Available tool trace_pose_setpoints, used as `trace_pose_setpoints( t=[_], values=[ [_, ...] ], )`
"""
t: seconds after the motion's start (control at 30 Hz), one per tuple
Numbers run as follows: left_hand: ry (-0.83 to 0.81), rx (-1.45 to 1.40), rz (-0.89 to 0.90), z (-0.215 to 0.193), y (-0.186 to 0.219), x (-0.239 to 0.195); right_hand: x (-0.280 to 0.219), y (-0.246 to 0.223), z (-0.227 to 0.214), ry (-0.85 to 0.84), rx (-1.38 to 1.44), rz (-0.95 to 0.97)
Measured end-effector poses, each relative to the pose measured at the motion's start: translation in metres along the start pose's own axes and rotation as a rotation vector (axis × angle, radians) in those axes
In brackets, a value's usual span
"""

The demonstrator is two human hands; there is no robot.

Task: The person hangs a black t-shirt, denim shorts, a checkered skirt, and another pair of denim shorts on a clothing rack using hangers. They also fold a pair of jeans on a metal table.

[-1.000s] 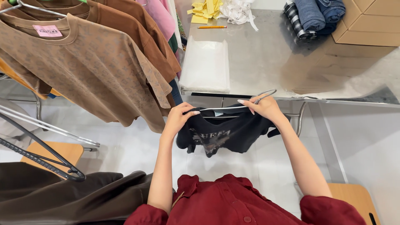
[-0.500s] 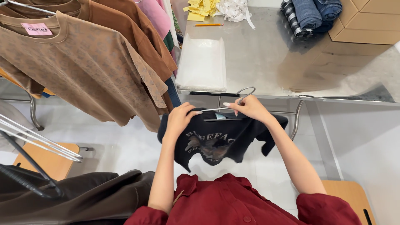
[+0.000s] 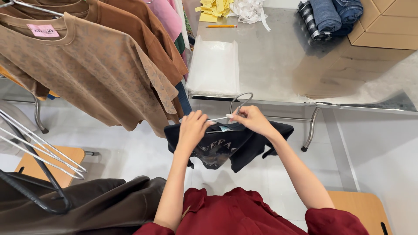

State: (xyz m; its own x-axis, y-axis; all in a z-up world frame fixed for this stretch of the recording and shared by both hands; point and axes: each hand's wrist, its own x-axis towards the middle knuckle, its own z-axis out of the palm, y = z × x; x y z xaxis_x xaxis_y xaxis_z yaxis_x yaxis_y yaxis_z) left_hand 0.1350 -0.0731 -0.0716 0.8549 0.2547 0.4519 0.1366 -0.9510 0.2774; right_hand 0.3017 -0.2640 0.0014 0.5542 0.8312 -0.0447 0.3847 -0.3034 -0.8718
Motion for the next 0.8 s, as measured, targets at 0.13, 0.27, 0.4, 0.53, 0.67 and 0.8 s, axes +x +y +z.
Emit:
trace_pose_setpoints(
  t=[0.13, 0.27, 0.4, 0.53, 0.67, 0.8],
  values=[
    [0.001, -0.069, 0.035, 0.007, 0.015, 0.001, -0.005, -0.006, 0.012, -0.023, 0.010, -0.032],
    [0.106, -0.037, 0.002, -0.013, 0.005, -0.006, -0.008, 0.008, -0.014, -0.035, -0.297, -0.272],
    [0.184, -0.093, -0.077, -0.025, -0.014, -0.017, -0.016, 0.029, -0.024, -0.042, -0.373, -0.080],
    [0.137, -0.086, -0.074, -0.036, -0.021, -0.018, -0.018, 0.048, -0.016, 0.006, -0.290, -0.027],
    [0.059, -0.099, -0.085, -0.044, -0.026, -0.017, -0.023, 0.026, -0.011, 0.019, -0.142, 0.014],
    [0.022, -0.105, -0.064, -0.050, -0.028, -0.015, -0.028, 0.010, -0.009, 0.009, 0.188, 0.099]
  ],
)
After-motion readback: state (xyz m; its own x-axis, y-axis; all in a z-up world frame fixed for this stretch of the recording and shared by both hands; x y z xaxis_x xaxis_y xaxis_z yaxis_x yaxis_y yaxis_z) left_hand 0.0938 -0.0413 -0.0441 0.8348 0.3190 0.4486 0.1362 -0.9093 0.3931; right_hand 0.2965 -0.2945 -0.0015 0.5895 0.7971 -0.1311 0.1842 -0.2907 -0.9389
